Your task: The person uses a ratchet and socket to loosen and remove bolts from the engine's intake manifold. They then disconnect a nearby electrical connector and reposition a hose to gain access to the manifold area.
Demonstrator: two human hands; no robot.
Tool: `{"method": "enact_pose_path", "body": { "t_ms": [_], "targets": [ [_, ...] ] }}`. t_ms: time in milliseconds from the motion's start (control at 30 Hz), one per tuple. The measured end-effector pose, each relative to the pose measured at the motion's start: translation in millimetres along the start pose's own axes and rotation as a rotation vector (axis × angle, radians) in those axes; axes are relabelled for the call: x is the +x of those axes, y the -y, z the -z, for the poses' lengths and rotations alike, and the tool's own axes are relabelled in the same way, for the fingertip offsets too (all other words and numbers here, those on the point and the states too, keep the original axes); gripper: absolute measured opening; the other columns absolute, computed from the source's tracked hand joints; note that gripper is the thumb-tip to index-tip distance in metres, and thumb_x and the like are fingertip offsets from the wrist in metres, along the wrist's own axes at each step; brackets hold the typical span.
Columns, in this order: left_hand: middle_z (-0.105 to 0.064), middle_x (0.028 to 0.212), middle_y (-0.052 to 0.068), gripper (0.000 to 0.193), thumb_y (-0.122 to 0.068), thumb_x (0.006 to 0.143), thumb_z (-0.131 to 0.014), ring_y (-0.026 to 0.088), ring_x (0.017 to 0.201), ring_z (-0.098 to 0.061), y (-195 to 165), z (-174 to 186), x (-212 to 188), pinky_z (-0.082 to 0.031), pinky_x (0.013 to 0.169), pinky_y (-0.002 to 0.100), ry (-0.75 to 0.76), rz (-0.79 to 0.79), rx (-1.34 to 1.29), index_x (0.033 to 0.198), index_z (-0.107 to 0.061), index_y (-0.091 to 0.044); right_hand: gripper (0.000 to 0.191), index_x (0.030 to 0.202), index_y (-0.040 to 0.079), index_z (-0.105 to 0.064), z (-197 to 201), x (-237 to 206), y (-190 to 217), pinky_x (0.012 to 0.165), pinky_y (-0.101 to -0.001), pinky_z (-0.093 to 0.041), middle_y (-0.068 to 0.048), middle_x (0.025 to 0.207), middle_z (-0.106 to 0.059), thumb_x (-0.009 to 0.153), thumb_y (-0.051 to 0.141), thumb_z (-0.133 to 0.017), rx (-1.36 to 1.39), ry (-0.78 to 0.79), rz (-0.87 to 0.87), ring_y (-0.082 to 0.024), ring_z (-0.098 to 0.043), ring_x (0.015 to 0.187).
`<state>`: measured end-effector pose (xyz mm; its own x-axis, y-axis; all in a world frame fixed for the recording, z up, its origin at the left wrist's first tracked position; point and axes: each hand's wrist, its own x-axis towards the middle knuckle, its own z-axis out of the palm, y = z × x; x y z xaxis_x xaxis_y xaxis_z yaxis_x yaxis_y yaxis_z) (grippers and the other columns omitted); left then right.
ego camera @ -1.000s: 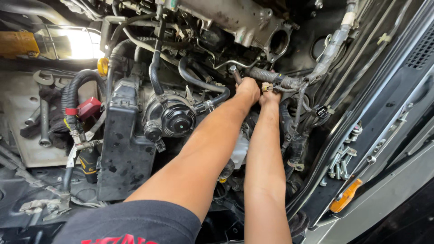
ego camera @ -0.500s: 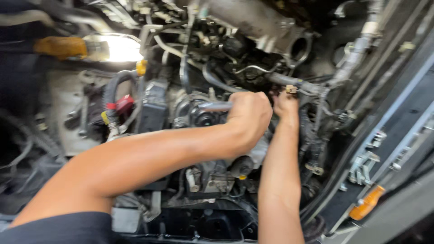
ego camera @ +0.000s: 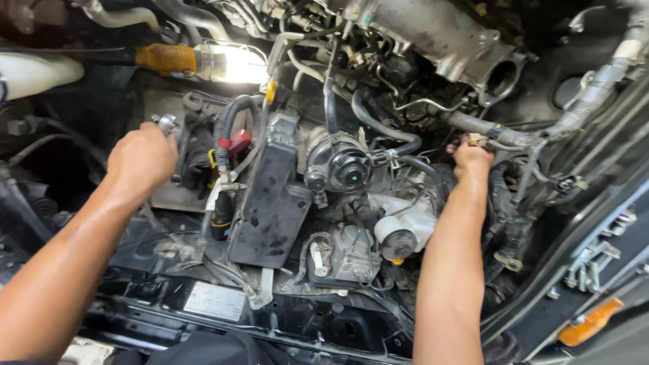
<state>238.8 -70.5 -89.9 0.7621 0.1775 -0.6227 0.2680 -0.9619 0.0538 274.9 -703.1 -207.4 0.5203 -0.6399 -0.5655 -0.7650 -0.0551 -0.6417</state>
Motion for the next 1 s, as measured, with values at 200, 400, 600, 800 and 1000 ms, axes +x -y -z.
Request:
{"method": "enact_pose_path", "body": {
  "t_ms": [200,400,600,800,1000],
  "targets": [
    [-0.07,0.108,0.038,0.05,-0.037,0.103,-0.055,0.054,0.104,-0.067,24,-58,43,-0.053,0.091,0.057,0.154,0.125,-0.042,0.108,-0.073,0.01,0.015,0.11,0.008,-0.065,1,-8,6,0.044,-0.0302,-0.047,-0.004,0.086,-0.074,0.1,0.009,-0.054,-0.072,-0.095,-0.048,-0.015,-0.063,0.053],
    [-0.071,0.107,0.038,0.052,-0.038,0.103,-0.057,0.054,0.104,-0.068,14,-59,44,-0.053,0.095,0.055,0.128,0.099,-0.026,0.103,-0.076,0.011,0.019,0.103,0.004,-0.066,7,-5,-1,0.049,-0.0297,-0.052,-0.004,0.085,-0.07,0.105,0.02,-0.055,-0.227,-0.029,-0.063,-0.013,-0.067,0.061],
    [-0.071,0.104,0.038,0.056,-0.044,0.1,-0.063,0.052,0.101,-0.069,13,-55,38,-0.055,0.092,0.053,0.02,0.066,0.032,0.101,-0.077,0.01,0.017,0.099,0.008,-0.062,3,-1,-2,0.047,-0.0344,-0.051,-0.005,0.082,-0.068,0.101,0.022,-0.055,-0.024,-0.035,-0.141,-0.018,-0.069,0.056],
    [-0.071,0.103,0.038,0.061,-0.048,0.093,-0.068,0.051,0.102,-0.069,22,-56,45,-0.055,0.093,0.052,0.137,0.132,-0.032,0.104,-0.076,0.011,0.021,0.093,0.002,-0.065,2,-3,5,0.044,-0.032,-0.044,-0.007,0.079,-0.067,0.102,0.019,-0.056,-0.149,-0.037,-0.144,-0.017,-0.063,0.055],
    [-0.073,0.105,0.034,0.062,-0.05,0.09,-0.069,0.048,0.104,-0.069,-2,-21,38,-0.055,0.092,0.051,0.235,0.133,0.011,0.104,-0.077,0.009,0.019,0.097,0.002,-0.066,4,-5,5,0.048,-0.0297,-0.053,-0.008,0.078,-0.068,0.101,0.003,-0.048,-0.063,0.035,-0.074,-0.016,-0.065,0.056]
  ]
}}
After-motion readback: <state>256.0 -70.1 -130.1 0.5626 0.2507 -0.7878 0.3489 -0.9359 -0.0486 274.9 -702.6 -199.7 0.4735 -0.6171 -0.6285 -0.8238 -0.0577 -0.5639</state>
